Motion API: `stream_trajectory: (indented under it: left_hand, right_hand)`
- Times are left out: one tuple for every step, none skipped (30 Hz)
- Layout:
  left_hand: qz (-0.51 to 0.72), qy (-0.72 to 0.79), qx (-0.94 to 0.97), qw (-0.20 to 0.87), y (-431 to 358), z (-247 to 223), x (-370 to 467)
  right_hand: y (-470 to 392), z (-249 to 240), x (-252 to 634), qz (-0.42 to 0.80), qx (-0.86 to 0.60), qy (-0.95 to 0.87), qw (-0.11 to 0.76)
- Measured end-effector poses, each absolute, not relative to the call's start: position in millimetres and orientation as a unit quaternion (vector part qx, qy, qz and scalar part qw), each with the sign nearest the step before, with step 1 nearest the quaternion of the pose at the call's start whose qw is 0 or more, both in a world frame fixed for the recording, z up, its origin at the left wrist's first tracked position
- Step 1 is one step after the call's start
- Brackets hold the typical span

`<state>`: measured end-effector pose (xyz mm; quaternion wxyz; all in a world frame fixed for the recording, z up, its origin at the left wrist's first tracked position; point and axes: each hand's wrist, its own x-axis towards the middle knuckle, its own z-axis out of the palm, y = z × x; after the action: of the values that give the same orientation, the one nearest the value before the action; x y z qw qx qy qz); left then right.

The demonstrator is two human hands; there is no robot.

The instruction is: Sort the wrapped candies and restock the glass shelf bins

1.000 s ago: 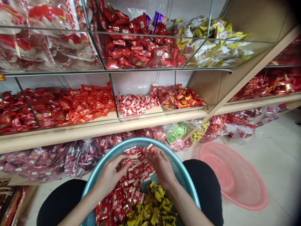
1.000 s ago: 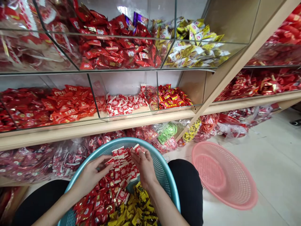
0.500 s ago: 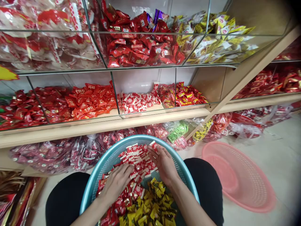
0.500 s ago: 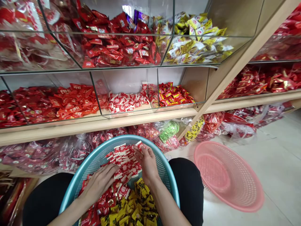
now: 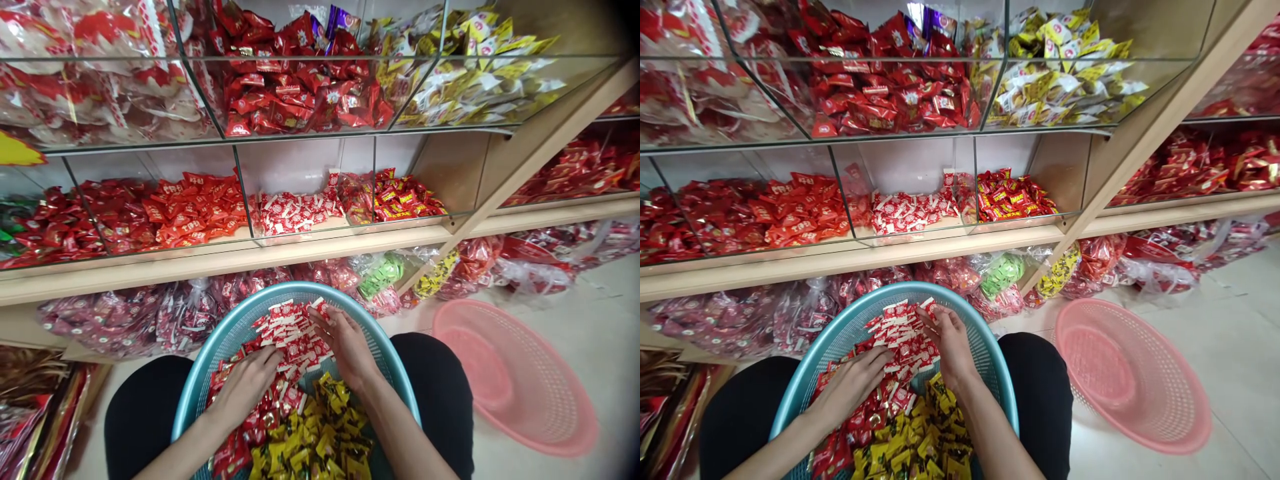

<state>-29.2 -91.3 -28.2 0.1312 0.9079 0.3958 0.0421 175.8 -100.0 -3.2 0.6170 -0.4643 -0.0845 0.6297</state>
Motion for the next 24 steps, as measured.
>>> stream_trajectory:
  left_hand:
    - [0.042,0.398,0.906,0.140,-91.4,-27.3,-29.2]
    - [0.042,0.400,0.903,0.149,-91.7,-26.7,-29.1]
    - [0.042,0.401,0.901,0.158,-92.1,-26.5,-28.9]
    - [0.046,0.403,0.899,0.165,-92.4,-26.6,-28.7]
    - [0.051,0.402,0.898,0.170,-92.7,-26.7,-28.7]
    - [0.057,0.400,0.898,0.174,-92.8,-26.8,-28.9]
    - [0.063,0.398,0.898,0.176,-92.6,-26.3,-29.3]
    - [0.071,0.398,0.897,0.179,-91.9,-25.1,-30.0]
    - [0.083,0.399,0.894,0.183,-90.8,-22.8,-30.8]
    - [0.098,0.402,0.891,0.190,-89.2,-19.4,-31.7]
    - [0.115,0.405,0.885,0.198,-87.4,-14.9,-32.6]
    - [0.134,0.409,0.878,0.207,-85.4,-9.8,-33.5]
    - [0.146,0.415,0.872,0.214,-83.5,-4.4,-34.3]
    - [0.148,0.423,0.867,0.217,-81.9,0.8,-35.2]
    - [0.146,0.427,0.865,0.220,-80.8,5.2,-36.2]
    - [0.141,0.428,0.864,0.224,-80.2,8.5,-37.3]
    - [0.134,0.430,0.864,0.227,-80.2,10.4,-38.5]
    - [0.127,0.430,0.864,0.229,-80.8,10.9,-39.7]
    - [0.118,0.430,0.866,0.228,-81.8,10.3,-40.8]
    - [0.108,0.430,0.868,0.222,-83.2,8.7,-41.8]
    - [0.096,0.429,0.873,0.210,-84.7,6.5,-42.4]
    - [0.084,0.429,0.878,0.193,-86.3,3.9,-42.6]
    - [0.071,0.428,0.884,0.174,-87.7,1.2,-42.4]
    - [0.058,0.425,0.890,0.154,-89.0,-1.6,-41.8]
  right_hand:
    - [-100.1,-3.1,176.0,0.630,-0.463,-0.085,0.617]
    - [-100.1,-2.8,176.1,0.631,-0.462,-0.086,0.617]
    - [-100.1,-2.4,176.0,0.633,-0.461,-0.086,0.616]
    - [-100.1,-1.8,175.8,0.633,-0.461,-0.086,0.616]
    - [-100.1,-1.2,175.6,0.634,-0.461,-0.087,0.615]
    - [-100.1,-0.5,175.4,0.635,-0.461,-0.087,0.614]
    - [-100.2,0.0,175.2,0.635,-0.462,-0.088,0.613]
    - [-100.2,0.4,175.1,0.635,-0.463,-0.089,0.612]
    - [-100.4,0.7,175.0,0.635,-0.464,-0.091,0.610]
    - [-100.5,0.6,175.0,0.635,-0.466,-0.093,0.609]
    - [-100.7,0.4,175.1,0.634,-0.466,-0.098,0.609]
    - [-101.0,0.1,175.2,0.633,-0.467,-0.104,0.608]
    - [-101.3,-0.2,175.2,0.631,-0.469,-0.115,0.607]
    - [-101.6,-0.6,175.3,0.628,-0.473,-0.129,0.604]
    - [-101.8,-0.8,175.3,0.624,-0.480,-0.143,0.600]
    - [-102.0,-1.0,175.2,0.619,-0.489,-0.157,0.594]
    - [-102.2,-1.1,175.1,0.616,-0.496,-0.170,0.588]
    - [-102.2,-1.3,174.8,0.614,-0.502,-0.179,0.582]
    - [-102.2,-1.5,174.5,0.616,-0.504,-0.186,0.577]
    - [-102.0,-1.9,174.0,0.618,-0.504,-0.191,0.572]
    - [-101.9,-2.5,173.5,0.619,-0.506,-0.196,0.567]
    - [-101.7,-3.4,173.1,0.620,-0.512,-0.203,0.559]
    - [-101.6,-4.6,172.7,0.618,-0.522,-0.214,0.548]
    - [-101.5,-6.1,172.6,0.614,-0.534,-0.231,0.534]
